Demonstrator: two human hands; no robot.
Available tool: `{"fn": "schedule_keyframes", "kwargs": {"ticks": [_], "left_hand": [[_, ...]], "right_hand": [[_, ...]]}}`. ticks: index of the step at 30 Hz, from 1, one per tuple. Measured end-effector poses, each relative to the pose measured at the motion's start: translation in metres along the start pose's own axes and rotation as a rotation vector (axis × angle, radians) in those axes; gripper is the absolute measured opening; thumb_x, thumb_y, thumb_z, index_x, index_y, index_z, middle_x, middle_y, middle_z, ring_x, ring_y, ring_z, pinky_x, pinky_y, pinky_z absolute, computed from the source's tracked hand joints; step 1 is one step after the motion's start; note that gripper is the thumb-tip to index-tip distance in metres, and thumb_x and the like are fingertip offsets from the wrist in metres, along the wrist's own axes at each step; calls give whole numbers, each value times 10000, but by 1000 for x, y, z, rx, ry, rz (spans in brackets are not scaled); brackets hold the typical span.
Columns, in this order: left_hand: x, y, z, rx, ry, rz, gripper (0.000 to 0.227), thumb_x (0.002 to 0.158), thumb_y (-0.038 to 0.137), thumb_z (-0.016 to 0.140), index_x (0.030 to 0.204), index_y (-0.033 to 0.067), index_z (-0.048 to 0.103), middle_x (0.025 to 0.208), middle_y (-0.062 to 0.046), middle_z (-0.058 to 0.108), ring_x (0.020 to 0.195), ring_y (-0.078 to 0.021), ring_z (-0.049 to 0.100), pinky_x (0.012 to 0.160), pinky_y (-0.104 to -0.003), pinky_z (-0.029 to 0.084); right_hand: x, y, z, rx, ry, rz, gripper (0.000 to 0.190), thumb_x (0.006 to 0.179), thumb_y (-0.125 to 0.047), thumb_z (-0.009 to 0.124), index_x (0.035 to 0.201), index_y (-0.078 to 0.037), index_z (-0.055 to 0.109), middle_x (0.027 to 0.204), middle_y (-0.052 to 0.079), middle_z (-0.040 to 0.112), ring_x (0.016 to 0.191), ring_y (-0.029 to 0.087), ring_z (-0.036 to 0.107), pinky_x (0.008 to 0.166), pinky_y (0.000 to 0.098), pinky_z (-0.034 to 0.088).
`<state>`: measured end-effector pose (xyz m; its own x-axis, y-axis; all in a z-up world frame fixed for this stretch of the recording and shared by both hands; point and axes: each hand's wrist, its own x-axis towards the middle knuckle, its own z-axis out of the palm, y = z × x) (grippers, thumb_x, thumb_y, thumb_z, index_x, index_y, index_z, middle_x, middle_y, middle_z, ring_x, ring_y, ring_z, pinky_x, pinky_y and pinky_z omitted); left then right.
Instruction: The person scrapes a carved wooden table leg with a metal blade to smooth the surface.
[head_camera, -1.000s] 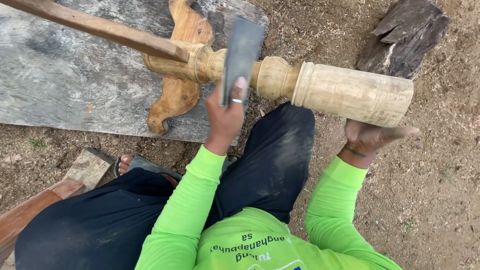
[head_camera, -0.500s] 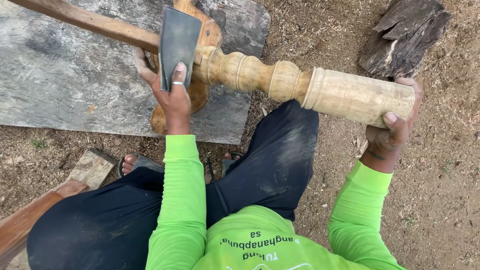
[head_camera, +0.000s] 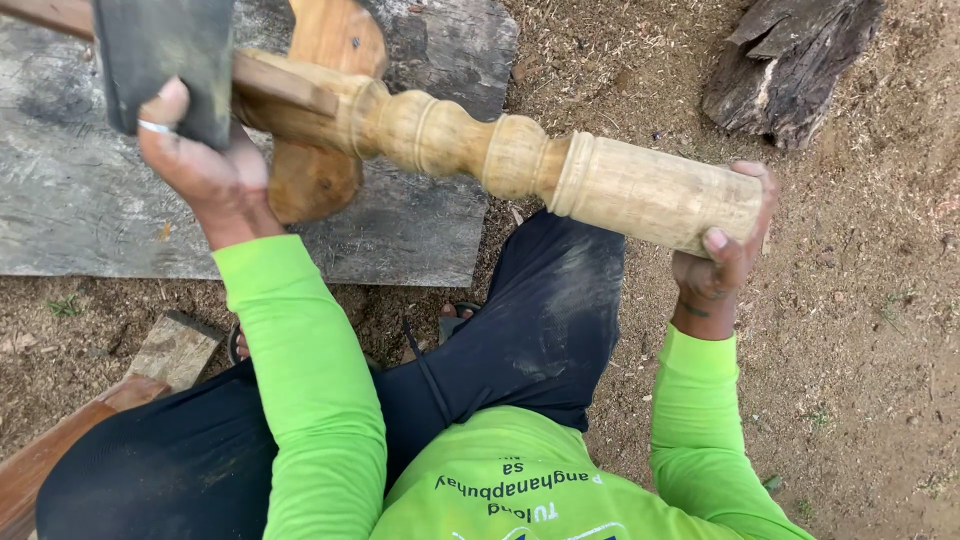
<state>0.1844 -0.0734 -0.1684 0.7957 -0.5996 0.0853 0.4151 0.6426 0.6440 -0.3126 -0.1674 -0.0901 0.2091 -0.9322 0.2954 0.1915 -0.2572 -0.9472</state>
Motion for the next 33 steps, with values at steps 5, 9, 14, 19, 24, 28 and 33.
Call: {"fn": "schedule_keyframes", "kwargs": {"ticks": [5,9,14,19,24,28,33], "left_hand": [[44,8,-38,-123,-19,-22,498,848,141,694,1304,-45,622,1250,-134,656,1252,-318,609,1144,-469,477],[45,14,-38,-90,-57,-87,488,853,124,684,1312,-28,619,1246,-127,667,1242,-308,628,1132,-447,484],[30,16,-51,-105,-55,-141,478,858,113,680,1313,-22,618,1246,-125,663,1247,-308,632,1138,-445,495],[8,14,-52,92,-6,-84,537,877,69,720,1383,-40,577,1305,-135,641,1306,-310,616,1175,-430,483],[-82,-5,9,781,464,172,606,1063,248,595,1467,-107,315,1444,-298,440,1381,-419,465,1172,-527,402],[-174,-10,83,918,-11,-218,385,1084,264,539,1280,-53,444,1108,-247,711,1023,-277,755,979,-396,613],[-212,-33,101,1129,-513,117,545,910,-63,625,1435,54,538,1389,-180,644,1272,-373,666,1077,-425,548]], "right_hand": [[-17,18,51,79,-4,50,785,803,-313,733,1459,-74,373,1208,130,489,1160,282,585,971,413,583],[-44,32,58,132,61,174,803,786,-278,747,1443,-74,333,1240,143,470,1232,303,580,1066,452,579],[-58,51,38,60,35,140,791,823,-265,738,1485,-81,347,1268,143,479,1236,290,555,1068,425,541],[-62,61,16,24,15,220,796,815,-253,766,1463,-112,325,1332,150,481,1325,296,524,1176,465,509],[-40,33,-9,-447,-199,229,575,914,-358,791,1313,-106,462,1273,141,509,1215,260,544,1151,443,508],[-4,-10,12,-942,-381,226,428,976,-423,745,1165,-66,604,1301,157,598,1263,282,594,1123,437,501],[24,-30,82,-1311,-807,-9,949,747,-652,823,1406,-7,602,1305,216,663,1178,367,636,1008,517,485]]}}
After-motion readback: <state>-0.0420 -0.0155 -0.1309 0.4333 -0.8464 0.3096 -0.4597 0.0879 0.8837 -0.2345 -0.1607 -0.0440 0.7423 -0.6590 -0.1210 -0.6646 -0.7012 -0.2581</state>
